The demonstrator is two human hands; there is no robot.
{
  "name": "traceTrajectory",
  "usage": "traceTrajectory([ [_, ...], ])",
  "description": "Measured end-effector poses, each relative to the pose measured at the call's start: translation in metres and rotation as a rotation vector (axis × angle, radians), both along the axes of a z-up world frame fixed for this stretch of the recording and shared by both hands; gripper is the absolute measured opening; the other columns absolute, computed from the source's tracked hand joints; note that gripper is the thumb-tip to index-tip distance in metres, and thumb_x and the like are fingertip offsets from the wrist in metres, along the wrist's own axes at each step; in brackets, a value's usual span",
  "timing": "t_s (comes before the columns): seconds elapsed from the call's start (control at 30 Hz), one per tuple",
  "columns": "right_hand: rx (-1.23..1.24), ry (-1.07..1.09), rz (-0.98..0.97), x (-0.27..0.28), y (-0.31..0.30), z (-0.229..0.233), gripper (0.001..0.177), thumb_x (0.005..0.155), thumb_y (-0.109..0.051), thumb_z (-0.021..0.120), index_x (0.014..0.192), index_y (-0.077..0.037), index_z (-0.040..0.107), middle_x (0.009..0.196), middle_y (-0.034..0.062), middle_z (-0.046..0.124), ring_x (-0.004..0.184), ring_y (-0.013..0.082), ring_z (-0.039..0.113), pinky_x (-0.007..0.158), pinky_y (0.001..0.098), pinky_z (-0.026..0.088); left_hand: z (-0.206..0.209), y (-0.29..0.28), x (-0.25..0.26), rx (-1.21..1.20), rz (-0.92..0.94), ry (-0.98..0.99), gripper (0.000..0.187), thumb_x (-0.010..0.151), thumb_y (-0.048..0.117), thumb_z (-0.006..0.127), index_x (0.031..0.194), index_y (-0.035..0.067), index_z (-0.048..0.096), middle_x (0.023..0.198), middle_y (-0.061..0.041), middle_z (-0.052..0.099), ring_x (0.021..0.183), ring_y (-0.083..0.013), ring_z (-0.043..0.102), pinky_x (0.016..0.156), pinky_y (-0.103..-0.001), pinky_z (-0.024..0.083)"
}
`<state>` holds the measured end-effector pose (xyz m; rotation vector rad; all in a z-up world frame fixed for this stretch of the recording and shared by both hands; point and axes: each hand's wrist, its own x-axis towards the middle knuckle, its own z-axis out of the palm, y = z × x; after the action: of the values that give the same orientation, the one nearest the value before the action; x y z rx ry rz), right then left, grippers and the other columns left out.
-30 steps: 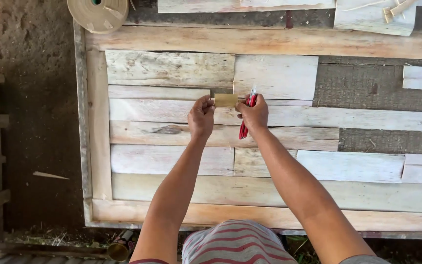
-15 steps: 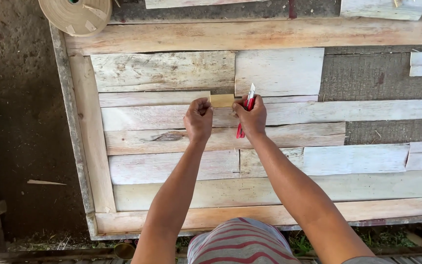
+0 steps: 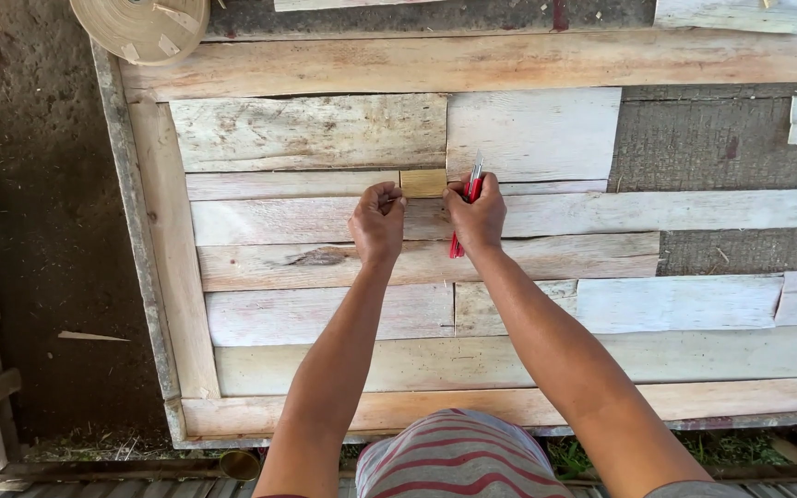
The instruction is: Trimming and fitting thin wood panels onto a wooden base using a utility knife to create a patterned surface.
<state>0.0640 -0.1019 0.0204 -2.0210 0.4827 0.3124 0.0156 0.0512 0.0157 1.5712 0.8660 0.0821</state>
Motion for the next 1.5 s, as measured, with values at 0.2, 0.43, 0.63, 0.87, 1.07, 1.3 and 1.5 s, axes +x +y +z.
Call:
traceTrajectory([
  [0.2,0.004,0.020,-0.014,0.001,0.000,0.003,0.029,0.079,-0.020,0.080,0.104,-0.018,0.065,0.095,0.0027,0.079,0.079,0.0234,0.076,0.071,0.0360,0.062,-0.004,0.001,0.000,-0.004,0.005,0.018,0.036,0.084,-0.001,0.078,0.118,0.008,0.072,0.097,-0.008,0.079,0.082,-0.0136,0.076,0.080,-0.029,0.062],
  [0.43,-0.054,0.029,0.001,0.003,0.001,0.007,0.031,0.078,-0.025,0.083,0.103,-0.019,0.065,0.095,0.0008,0.080,0.089,0.0279,0.077,0.080,0.0440,0.061,0.007,0.003,0.005,0.017,0.022,0.067,0.030,0.085,0.003,0.077,0.114,0.009,0.072,0.092,-0.008,0.079,0.078,-0.0153,0.078,0.075,-0.028,0.063],
  [0.63,-0.063,0.036,-0.003,0.003,0.003,0.003,0.031,0.077,-0.027,0.083,0.102,-0.021,0.066,0.094,-0.0012,0.080,0.095,0.0278,0.076,0.088,0.0456,0.059,0.013,0.004,0.008,0.047,0.006,0.076,0.029,0.084,0.004,0.077,0.112,0.008,0.073,0.091,-0.008,0.079,0.075,-0.0151,0.078,0.073,-0.028,0.063],
  [0.87,-0.058,0.028,-0.038,0.005,0.005,0.002,0.032,0.076,-0.027,0.085,0.101,-0.020,0.067,0.093,0.0006,0.080,0.095,0.0289,0.076,0.089,0.0456,0.058,0.014,0.001,0.011,0.014,0.030,0.025,0.029,0.084,0.000,0.076,0.112,0.005,0.072,0.093,-0.011,0.079,0.076,-0.0163,0.078,0.073,-0.029,0.064],
  [1.07,-0.033,0.047,-0.053,0.006,0.005,0.007,0.031,0.075,-0.027,0.084,0.101,-0.020,0.067,0.090,0.0004,0.079,0.088,0.0257,0.077,0.086,0.0417,0.059,0.012,0.001,0.011,-0.020,0.050,0.010,0.031,0.083,-0.001,0.077,0.113,0.003,0.071,0.092,-0.011,0.078,0.077,-0.0157,0.077,0.073,-0.027,0.064],
  [1.3,-0.009,0.040,-0.002,0.005,0.001,0.005,0.032,0.075,-0.026,0.083,0.102,-0.020,0.068,0.093,-0.0002,0.079,0.092,0.0250,0.077,0.088,0.0414,0.058,0.003,0.000,0.009,0.011,0.060,0.035,0.033,0.080,0.003,0.081,0.111,0.006,0.072,0.089,-0.008,0.078,0.075,-0.0120,0.076,0.070,-0.026,0.064],
  [1.5,0.146,-0.016,-0.040,0.001,-0.001,0.014,0.029,0.078,-0.013,0.080,0.104,-0.013,0.066,0.092,0.0071,0.079,0.074,0.0187,0.076,0.068,0.0321,0.064,0.002,-0.002,0.013,0.089,0.050,0.101,0.031,0.077,0.008,0.083,0.107,0.013,0.075,0.085,0.000,0.078,0.072,-0.0080,0.075,0.072,-0.024,0.062],
])
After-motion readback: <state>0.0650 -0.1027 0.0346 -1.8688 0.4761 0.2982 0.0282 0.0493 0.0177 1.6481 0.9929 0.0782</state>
